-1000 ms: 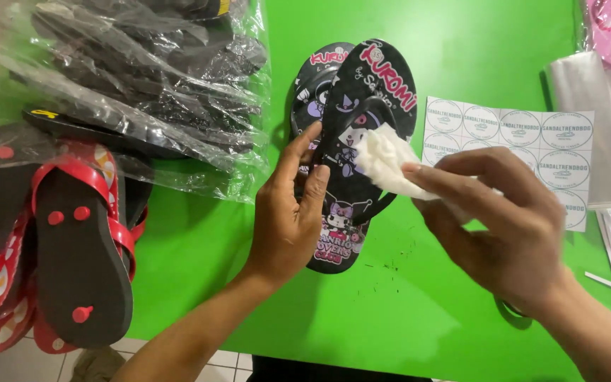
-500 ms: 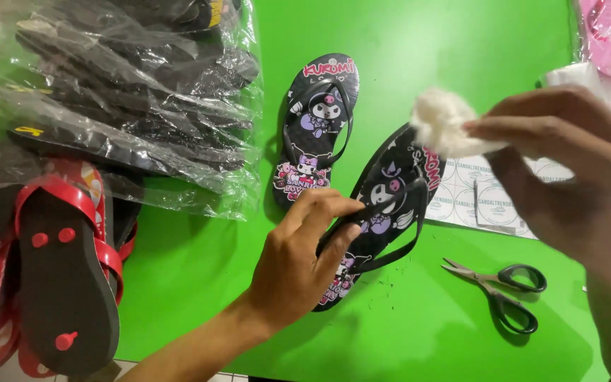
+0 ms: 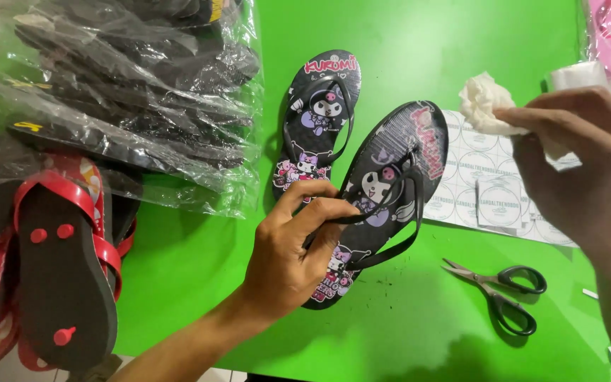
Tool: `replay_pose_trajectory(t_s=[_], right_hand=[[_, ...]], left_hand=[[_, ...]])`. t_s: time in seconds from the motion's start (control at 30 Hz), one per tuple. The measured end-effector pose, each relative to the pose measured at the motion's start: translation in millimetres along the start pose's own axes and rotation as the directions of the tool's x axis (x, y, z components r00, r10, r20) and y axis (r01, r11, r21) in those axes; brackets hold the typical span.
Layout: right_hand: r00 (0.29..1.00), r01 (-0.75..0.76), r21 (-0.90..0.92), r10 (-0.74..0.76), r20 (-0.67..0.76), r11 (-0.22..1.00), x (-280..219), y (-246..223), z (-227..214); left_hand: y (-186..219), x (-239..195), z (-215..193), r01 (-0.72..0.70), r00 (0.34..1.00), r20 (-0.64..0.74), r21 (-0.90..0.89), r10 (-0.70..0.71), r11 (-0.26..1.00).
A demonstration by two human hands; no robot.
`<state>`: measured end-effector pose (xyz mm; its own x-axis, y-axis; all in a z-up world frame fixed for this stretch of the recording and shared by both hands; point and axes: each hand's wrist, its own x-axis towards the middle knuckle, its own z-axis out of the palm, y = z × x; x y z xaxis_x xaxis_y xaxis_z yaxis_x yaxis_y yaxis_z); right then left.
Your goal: Trimming excess material from flip-flop straps, cleaning the surface with a cloth, and pairing them together using a plastic fastener.
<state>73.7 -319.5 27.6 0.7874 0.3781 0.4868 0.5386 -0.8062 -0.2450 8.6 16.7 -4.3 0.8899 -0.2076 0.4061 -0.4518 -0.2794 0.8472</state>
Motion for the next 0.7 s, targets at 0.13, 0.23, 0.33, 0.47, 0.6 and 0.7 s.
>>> replay_pose_trajectory(t_s=[0.13,0.23,0.33,0.47,0.6,0.7], right_hand=[[0.997,0.073,0.013,-0.072,-0.035,0.997,-3,-42,22],[0.962,0.052,0.173,-0.096,0.256,0.984,-9,-64,27],[0.802,-0.095,0.33,-0.124,0.584,0.939,-6,-48,13],[0.985,-0.076,0.147,0.051,0.164,0.986,14,0,15],[0.998,-0.063,0.111,0.06,0.034,0.992,51,27,76],[0.996,-0.074,0.129,0.067,0.054,0.989,52,49,137]], left_hand=[[-4,2,5,-0.043,0.999,-0.009,0.018,0.043,0.999],[-9,5,2,0.007,0.994,-0.106,0.095,0.003,0.995],[-12,10,-2,0.077,0.974,-0.216,0.055,-0.064,0.995],[-5,16,0,0.187,0.933,-0.259,-0.238,-0.248,0.953],[-1,19,-1,0.19,0.914,-0.299,-0.278,-0.273,0.942],[-8,19,2,0.08,0.924,-0.332,-0.32,-0.191,0.944]])
